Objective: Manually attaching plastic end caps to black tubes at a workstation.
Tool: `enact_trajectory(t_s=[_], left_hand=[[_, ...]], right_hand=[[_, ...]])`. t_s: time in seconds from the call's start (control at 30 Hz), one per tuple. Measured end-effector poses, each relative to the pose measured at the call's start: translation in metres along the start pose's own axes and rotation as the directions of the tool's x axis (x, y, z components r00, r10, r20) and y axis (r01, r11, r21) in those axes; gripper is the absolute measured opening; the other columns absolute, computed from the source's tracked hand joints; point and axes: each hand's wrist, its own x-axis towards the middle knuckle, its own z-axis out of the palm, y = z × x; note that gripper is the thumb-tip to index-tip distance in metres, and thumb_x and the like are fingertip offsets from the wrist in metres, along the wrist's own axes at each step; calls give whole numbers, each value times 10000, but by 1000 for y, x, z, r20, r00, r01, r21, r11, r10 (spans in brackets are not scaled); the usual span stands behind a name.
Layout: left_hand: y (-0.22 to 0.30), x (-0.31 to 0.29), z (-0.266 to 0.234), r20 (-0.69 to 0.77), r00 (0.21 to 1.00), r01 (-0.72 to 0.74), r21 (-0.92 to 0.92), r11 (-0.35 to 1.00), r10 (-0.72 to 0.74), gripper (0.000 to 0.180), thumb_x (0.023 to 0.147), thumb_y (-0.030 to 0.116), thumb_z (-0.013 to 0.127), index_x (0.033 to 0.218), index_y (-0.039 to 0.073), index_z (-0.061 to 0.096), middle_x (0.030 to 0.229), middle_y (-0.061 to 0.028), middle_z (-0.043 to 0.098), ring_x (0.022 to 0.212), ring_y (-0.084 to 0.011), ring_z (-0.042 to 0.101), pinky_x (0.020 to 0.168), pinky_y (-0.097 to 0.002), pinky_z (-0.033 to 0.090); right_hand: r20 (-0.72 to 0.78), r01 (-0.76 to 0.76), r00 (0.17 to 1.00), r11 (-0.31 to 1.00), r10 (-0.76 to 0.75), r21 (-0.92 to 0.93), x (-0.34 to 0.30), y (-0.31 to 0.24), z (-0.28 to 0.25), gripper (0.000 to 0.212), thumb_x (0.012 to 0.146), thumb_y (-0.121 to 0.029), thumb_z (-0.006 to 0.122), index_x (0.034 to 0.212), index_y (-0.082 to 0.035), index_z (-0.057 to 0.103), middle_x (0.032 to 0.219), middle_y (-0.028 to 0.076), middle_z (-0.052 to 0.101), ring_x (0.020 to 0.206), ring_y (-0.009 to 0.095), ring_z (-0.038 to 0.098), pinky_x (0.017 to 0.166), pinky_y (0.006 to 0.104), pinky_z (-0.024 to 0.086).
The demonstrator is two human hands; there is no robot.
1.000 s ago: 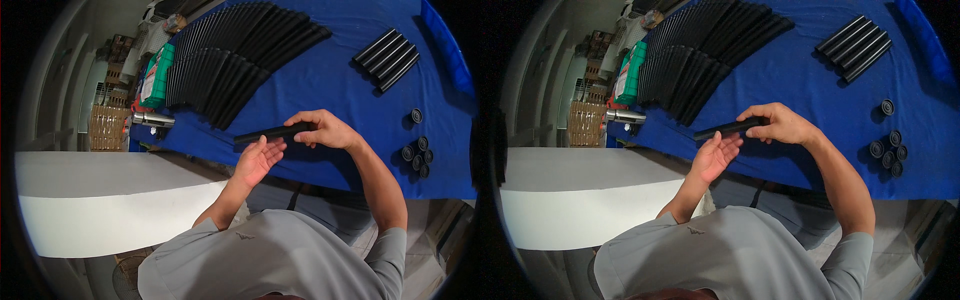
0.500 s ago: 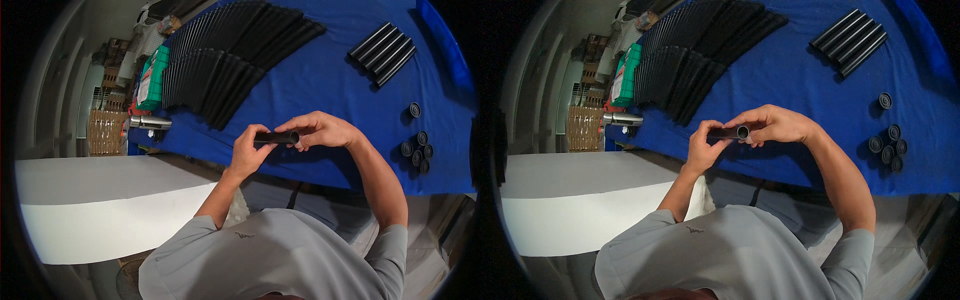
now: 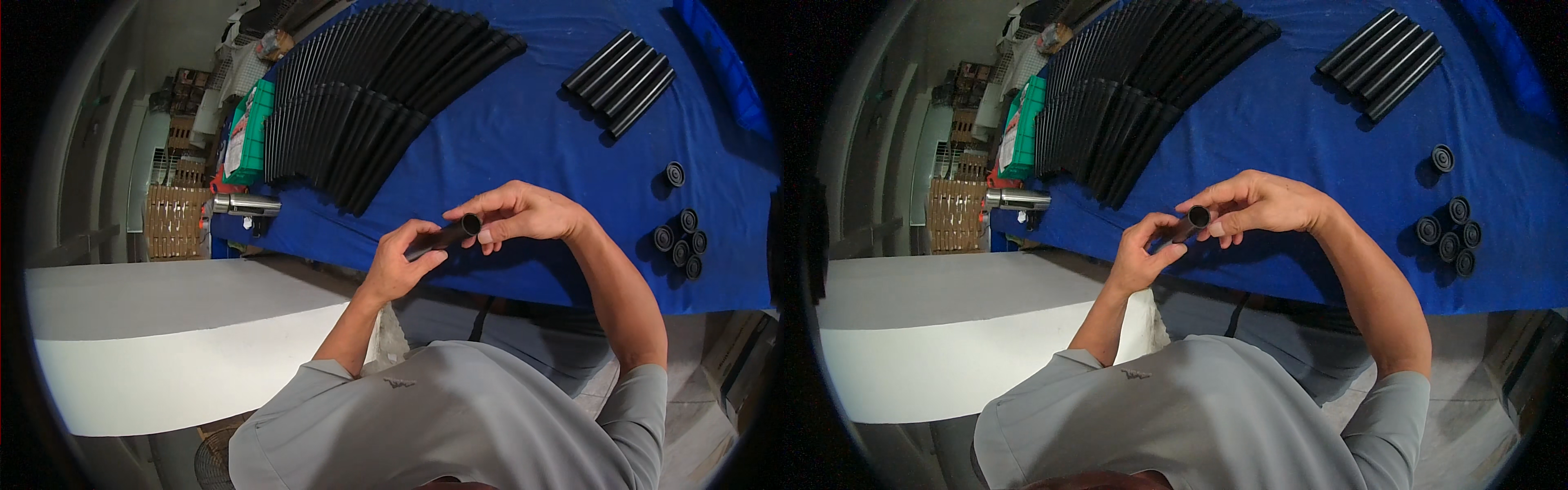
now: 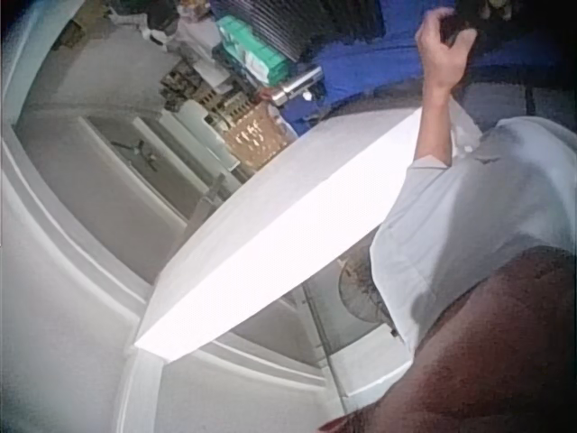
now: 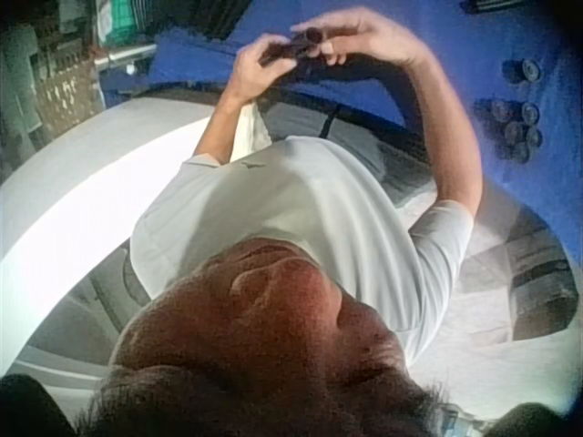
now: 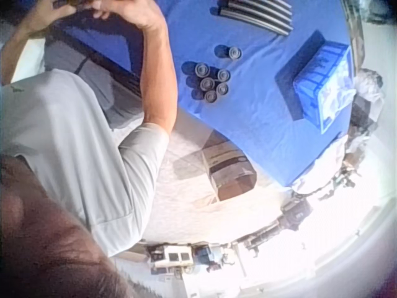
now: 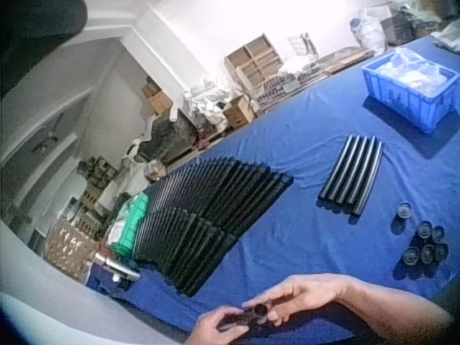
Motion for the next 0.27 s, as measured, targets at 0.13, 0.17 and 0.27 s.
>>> enact_trajectory(t_s=[0.13, 0.17, 0.27], left_hand=[[10, 6, 2, -41, 996, -70, 230, 971, 82, 334, 794, 94, 766, 1092, -13, 662, 993, -137, 685, 906, -258, 681, 821, -337, 522], [13, 7, 4, -92, 989, -88, 291, 953, 119, 327, 790, 85, 760, 1088, -22, 677, 998, -139, 681, 895, -252, 674, 830, -324, 514], [0, 17, 7, -148, 904, -222, 638, 738, 400, 369, 803, 93, 760, 1157, 17, 687, 1120, -166, 650, 1044, -297, 625, 972, -420, 443]], right_hand=[[-59, -12, 998, 997, 7, -78, -4, -7, -1, 472, 880, -201, 742, 1296, -20, 613, 854, 61, 688, 707, 119, 648, 641, 260, 545], [-96, -71, 994, 991, 61, -113, -4, -11, 0, 482, 866, -232, 762, 1263, 3, 624, 830, 60, 681, 683, 117, 646, 614, 257, 540], [-248, -157, 962, 975, 115, -155, -7, -10, 0, 472, 869, -229, 759, 1239, 29, 620, 821, 68, 668, 663, 104, 621, 622, 259, 524]])
